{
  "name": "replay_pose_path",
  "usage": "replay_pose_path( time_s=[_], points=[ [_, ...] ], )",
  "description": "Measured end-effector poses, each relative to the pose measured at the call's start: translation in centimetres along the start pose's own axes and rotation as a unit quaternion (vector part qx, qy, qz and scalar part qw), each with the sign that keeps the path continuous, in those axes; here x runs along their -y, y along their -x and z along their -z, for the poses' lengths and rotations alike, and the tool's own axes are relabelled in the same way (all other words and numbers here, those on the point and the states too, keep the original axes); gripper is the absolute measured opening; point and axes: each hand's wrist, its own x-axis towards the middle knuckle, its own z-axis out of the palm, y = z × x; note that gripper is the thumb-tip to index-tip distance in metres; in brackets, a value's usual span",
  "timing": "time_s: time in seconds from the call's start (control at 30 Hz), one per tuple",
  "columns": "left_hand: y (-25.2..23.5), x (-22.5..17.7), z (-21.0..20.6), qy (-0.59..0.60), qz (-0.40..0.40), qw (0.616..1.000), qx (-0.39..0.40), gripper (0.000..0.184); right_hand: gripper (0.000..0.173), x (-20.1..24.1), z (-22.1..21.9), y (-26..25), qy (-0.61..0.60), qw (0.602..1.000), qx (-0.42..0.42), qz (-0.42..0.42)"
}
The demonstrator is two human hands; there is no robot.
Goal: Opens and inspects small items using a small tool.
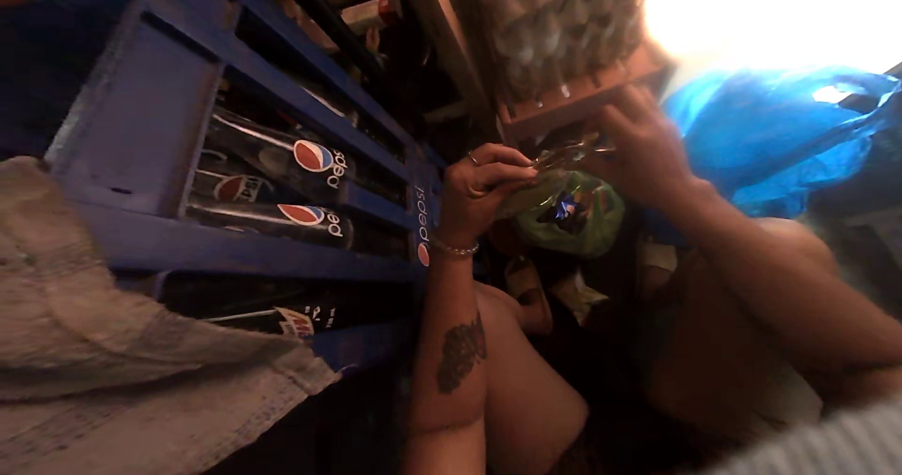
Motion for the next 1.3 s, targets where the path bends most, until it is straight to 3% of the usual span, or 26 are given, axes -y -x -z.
replay_pose_path(
  time_s=[0.3,0.47,0.7,0.83,1.13,1.3],
  points=[
    [0.2,-0.3,0.0,-0.064,-0.017,0.997,-0.034,0.007,0.036,0.6,-0.2,0.3,-0.034,0.997,0.068,-0.022],
    [0.1,0.4,-0.1,-0.137,-0.022,0.989,-0.050,0.011,0.032,1.2,0.9,-0.2,-0.073,0.973,0.196,-0.100],
    [-0.4,0.5,-1.3,-0.136,0.007,0.988,-0.076,0.021,0.021,0.3,0.0,0.1,-0.241,0.950,0.159,-0.118],
    [-0.2,0.7,-1.2,-0.097,0.012,0.992,-0.079,0.012,0.019,0.8,0.6,-0.2,-0.336,0.907,0.201,-0.156],
    [0.0,0.5,-0.7,-0.171,-0.026,0.980,-0.094,0.012,0.016,1.0,1.5,-0.6,-0.431,0.840,0.270,-0.189],
    [0.1,0.7,-0.6,-0.164,-0.038,0.981,-0.096,0.013,0.023,0.8,1.3,-0.7,-0.386,0.843,0.316,-0.203]
  ],
)
